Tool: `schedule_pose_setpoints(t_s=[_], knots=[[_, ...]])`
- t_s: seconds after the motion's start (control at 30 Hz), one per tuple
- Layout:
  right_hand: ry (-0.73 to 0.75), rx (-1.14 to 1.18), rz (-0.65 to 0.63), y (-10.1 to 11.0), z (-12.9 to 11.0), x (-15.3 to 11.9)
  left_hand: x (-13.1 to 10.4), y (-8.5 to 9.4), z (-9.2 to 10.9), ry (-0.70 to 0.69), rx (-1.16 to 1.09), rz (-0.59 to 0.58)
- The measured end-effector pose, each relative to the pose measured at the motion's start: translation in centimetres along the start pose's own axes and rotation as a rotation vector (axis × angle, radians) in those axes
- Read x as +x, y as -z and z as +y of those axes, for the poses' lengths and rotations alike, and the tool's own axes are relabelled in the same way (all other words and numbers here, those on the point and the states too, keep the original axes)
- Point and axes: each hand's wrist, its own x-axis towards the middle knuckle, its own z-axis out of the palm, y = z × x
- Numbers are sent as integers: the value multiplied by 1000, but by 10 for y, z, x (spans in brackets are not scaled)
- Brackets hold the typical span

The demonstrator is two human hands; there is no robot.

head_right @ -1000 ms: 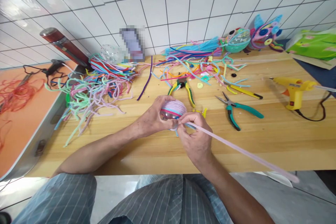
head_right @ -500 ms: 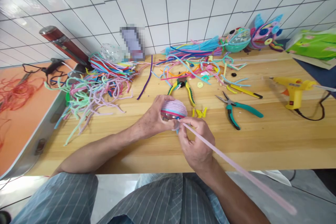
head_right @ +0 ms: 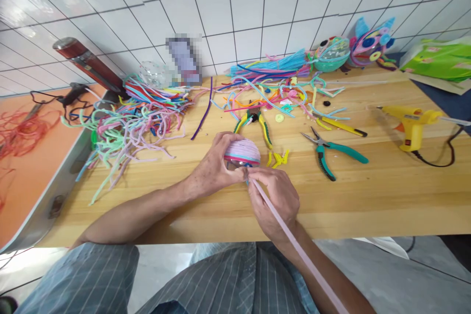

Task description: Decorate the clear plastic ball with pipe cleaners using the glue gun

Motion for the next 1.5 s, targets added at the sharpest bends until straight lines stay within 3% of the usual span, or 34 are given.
schedule_pose_setpoints(t_s=[0.27, 0.67, 1.13, 1.5], knots=[[1, 20, 17, -3, 3, -5, -1, 0, 2, 11, 0, 3], [-205, 59, 50, -13, 14, -3, 2, 0, -5, 27, -42, -18], [-189, 33, 26, -26, 20, -4, 6, 2, -8, 77, -59, -30], [-157, -16, 1, -23, 19, 1, 9, 6, -12, 85, -94, -68]])
